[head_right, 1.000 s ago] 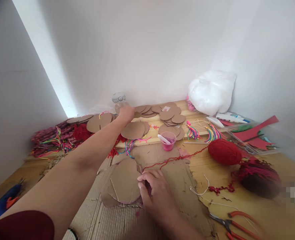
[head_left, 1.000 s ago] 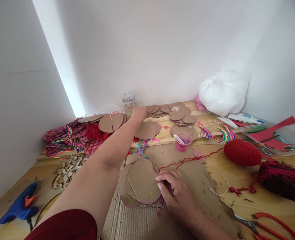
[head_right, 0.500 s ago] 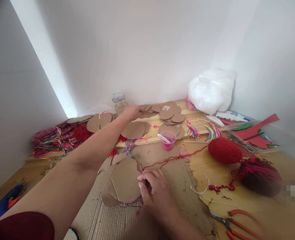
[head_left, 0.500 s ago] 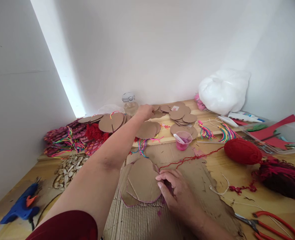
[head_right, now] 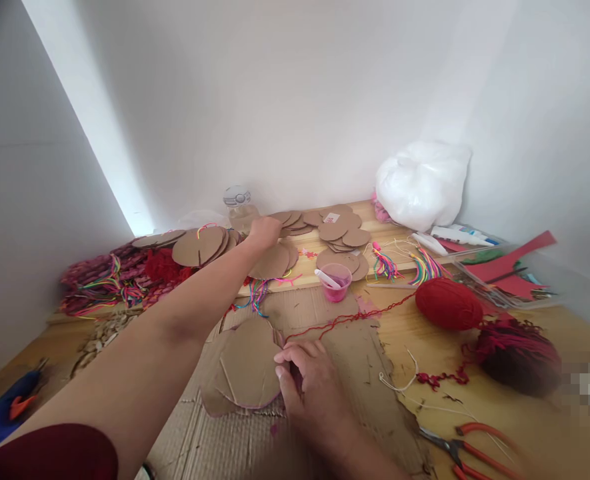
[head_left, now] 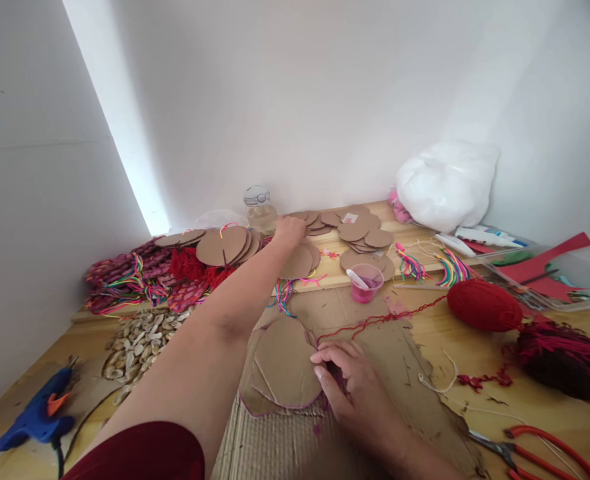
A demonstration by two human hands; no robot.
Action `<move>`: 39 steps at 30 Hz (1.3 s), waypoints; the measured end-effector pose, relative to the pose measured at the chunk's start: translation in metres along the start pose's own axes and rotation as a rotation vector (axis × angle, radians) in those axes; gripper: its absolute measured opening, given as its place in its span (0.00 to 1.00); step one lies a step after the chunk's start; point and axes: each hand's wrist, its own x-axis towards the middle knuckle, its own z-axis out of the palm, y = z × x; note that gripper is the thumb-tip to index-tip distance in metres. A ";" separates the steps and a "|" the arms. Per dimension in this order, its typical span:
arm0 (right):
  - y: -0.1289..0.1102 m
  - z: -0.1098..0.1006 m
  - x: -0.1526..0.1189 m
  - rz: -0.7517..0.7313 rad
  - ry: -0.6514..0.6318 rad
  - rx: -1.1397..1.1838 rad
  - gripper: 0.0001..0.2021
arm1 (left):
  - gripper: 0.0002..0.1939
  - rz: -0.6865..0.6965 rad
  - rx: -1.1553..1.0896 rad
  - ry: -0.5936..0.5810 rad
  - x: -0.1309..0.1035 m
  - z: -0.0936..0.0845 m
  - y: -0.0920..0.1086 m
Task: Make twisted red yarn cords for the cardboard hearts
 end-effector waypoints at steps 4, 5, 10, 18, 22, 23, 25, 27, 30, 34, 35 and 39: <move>0.000 0.000 0.000 -0.005 0.003 0.002 0.09 | 0.13 0.140 0.050 -0.020 -0.004 -0.007 0.008; 0.000 0.000 0.000 -0.003 0.003 0.005 0.09 | 0.11 0.170 0.051 -0.016 -0.005 -0.011 0.010; 0.000 0.000 0.000 0.004 0.007 0.013 0.09 | 0.12 0.178 0.046 0.046 -0.011 -0.023 0.011; 0.000 0.000 0.000 -0.004 0.004 0.018 0.08 | 0.10 0.070 -0.072 0.062 -0.018 -0.010 0.017; 0.000 0.000 0.000 0.000 0.000 0.016 0.09 | 0.12 -0.015 -0.154 0.046 -0.017 -0.002 0.012; 0.000 0.000 0.001 0.002 -0.001 0.013 0.09 | 0.12 -0.038 -0.180 0.044 -0.016 -0.002 0.010; 0.000 0.000 0.001 0.002 -0.003 0.006 0.08 | 0.12 -0.083 -0.242 0.035 -0.014 -0.002 0.005; 0.000 -0.001 0.001 0.002 0.000 0.001 0.08 | 0.11 -0.130 -0.307 0.026 -0.014 -0.004 -0.001; 0.000 -0.001 0.000 -0.001 -0.002 0.004 0.08 | 0.11 -0.189 -0.414 0.022 -0.021 -0.009 -0.011; 0.000 0.000 0.000 -0.005 -0.005 0.025 0.08 | 0.11 -0.240 -0.603 -0.064 -0.042 -0.011 -0.020; 0.000 0.000 0.000 -0.004 -0.005 0.027 0.08 | 0.11 -0.250 -0.649 -0.093 -0.047 -0.010 -0.021; -0.001 -0.001 0.000 -0.005 -0.003 0.023 0.08 | 0.11 -0.246 -0.804 -0.177 -0.060 -0.004 -0.012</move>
